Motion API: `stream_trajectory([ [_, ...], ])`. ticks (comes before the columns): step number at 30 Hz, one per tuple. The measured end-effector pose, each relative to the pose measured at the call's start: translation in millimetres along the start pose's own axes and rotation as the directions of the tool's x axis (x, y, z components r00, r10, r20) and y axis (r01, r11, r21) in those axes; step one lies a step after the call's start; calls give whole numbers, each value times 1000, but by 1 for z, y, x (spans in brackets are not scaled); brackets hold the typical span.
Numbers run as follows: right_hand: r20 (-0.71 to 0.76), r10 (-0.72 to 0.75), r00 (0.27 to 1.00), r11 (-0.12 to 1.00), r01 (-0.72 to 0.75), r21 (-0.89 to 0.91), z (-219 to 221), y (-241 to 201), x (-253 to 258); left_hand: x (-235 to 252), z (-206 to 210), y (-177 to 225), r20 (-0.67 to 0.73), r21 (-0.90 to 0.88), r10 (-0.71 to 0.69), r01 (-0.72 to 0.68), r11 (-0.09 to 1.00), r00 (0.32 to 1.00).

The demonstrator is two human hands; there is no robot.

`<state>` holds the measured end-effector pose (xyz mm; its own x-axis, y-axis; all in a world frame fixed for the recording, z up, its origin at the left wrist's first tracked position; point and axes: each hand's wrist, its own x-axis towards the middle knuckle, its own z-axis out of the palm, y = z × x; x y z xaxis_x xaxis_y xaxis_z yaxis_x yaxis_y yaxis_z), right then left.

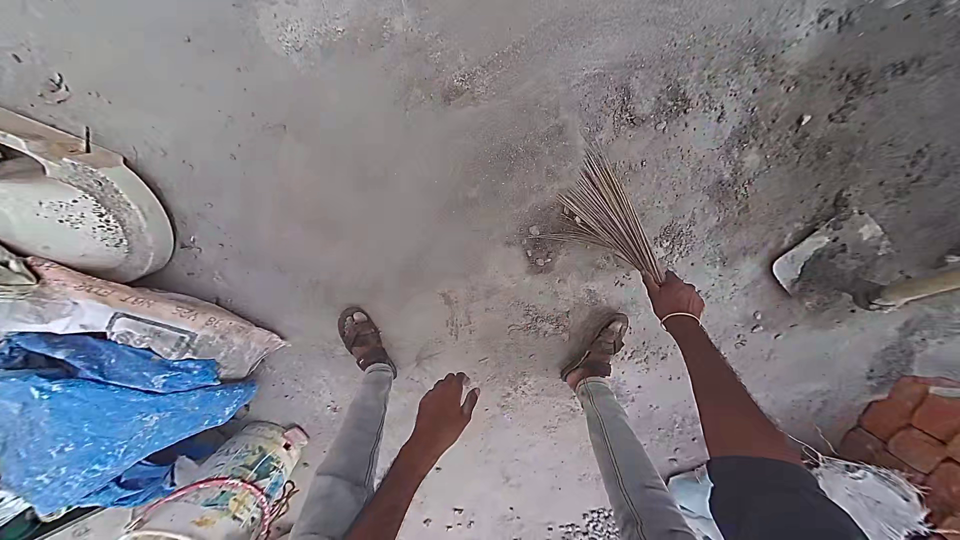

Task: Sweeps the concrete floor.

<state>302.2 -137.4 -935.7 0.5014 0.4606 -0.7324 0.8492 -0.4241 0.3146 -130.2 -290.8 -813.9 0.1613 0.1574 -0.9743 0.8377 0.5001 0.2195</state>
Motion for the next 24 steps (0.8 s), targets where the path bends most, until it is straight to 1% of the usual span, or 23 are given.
stream_trajectory([
  [2,-58,96,994,993,-91,81,-44,21,25,9,2,3,1,4,2,-2,1000,1000],
  [4,-94,188,978,960,-163,228,-69,44,38,7,13,-1,40,25,-22,21,999,999],
  [6,-157,249,956,897,-167,410,-90,68,63,13,19,0,43,34,-26,24,999,999],
  [7,-180,276,944,858,-158,489,-92,81,70,12,23,-2,48,37,-31,29,999,998],
  [8,-193,291,937,818,-139,558,-93,88,71,13,23,-3,46,41,-32,30,999,998],
  [9,-203,290,935,787,-112,607,-91,92,61,12,25,-3,48,44,-31,29,999,998],
  [11,-220,232,948,775,-43,631,-74,84,11,13,29,-2,41,51,-22,19,998,999],
  [12,-221,178,959,780,0,626,-55,71,-21,14,30,-1,28,53,-17,15,998,999],
  [13,-209,107,972,791,44,611,-25,54,-56,15,30,0,9,54,-15,14,998,1000],
  [14,-178,32,984,799,82,596,13,34,-93,16,30,2,-5,58,-18,18,998,1000],
  [15,-109,-37,993,802,95,589,56,13,-132,16,30,5,-15,68,-25,26,997,1000],
  [17,80,-183,980,817,107,566,155,-17,-209,15,34,11,-19,95,-37,39,995,999],
  [18,211,-253,944,831,100,548,198,-28,-242,17,33,14,-33,98,-42,45,994,999],
  [19,368,-301,880,851,73,521,231,-38,-268,22,30,16,-59,89,-44,49,995,997],
  [20,497,-322,806,867,41,496,261,-44,-293,24,26,16,-88,78,-47,54,995,995],
  [21,580,-325,747,876,7,482,290,-41,-318,23,24,14,-110,73,-57,65,995,992],
  [22,621,-312,719,878,-32,478,315,-33,-337,23,24,13,-126,69,-63,72,995,990],
  [23,628,-282,725,867,-88,491,334,-23,-351,23,24,12,-139,73,-63,74,995,988],
  [24,593,-238,769,833,-152,532,351,-14,-359,24,24,11,-147,83,-58,71,994,987],
])
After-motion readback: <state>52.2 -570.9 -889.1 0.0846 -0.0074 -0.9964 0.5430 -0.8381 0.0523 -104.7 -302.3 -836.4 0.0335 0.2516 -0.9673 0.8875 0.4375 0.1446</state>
